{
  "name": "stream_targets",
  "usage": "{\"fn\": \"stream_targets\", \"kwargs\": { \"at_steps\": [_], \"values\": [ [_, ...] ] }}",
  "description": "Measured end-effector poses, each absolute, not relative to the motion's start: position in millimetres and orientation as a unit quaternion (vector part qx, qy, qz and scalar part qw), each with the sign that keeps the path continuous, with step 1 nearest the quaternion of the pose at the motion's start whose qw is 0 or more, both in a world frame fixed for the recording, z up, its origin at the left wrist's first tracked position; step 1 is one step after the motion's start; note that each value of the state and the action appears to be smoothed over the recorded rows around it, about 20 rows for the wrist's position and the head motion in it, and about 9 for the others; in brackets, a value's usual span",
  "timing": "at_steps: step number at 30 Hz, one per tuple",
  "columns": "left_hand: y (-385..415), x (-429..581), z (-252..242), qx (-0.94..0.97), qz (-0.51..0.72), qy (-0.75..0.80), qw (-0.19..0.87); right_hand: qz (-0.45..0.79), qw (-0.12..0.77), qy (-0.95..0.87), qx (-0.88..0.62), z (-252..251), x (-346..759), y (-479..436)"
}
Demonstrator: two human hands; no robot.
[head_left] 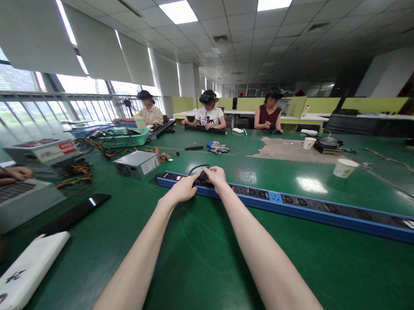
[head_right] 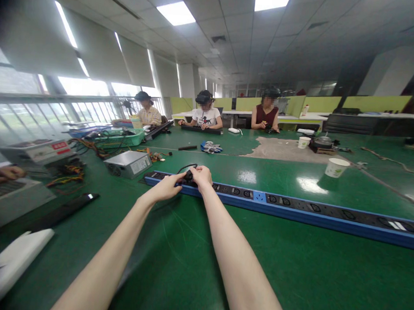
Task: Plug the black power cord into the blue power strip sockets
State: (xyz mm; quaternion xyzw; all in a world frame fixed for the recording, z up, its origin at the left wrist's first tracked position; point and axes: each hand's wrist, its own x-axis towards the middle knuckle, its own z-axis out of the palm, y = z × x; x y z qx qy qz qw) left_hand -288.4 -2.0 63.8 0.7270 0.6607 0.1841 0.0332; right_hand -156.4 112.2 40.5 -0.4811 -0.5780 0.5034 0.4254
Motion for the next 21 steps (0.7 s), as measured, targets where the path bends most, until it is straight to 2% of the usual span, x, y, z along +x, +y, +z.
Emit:
{"fn": "stream_targets", "kwargs": {
  "at_steps": [9,15,21],
  "values": [
    [-1,-282,69,0.705,0.165,0.689,0.024,0.459,0.414,-0.629,-0.472,39,-147,119],
    [-6,-277,75,0.703,0.150,0.695,0.018,0.374,0.385,-0.704,-0.465,32,-151,131],
    [-4,-279,71,0.720,0.145,0.678,0.010,0.389,0.379,-0.707,-0.453,29,-156,136]
  ]
}}
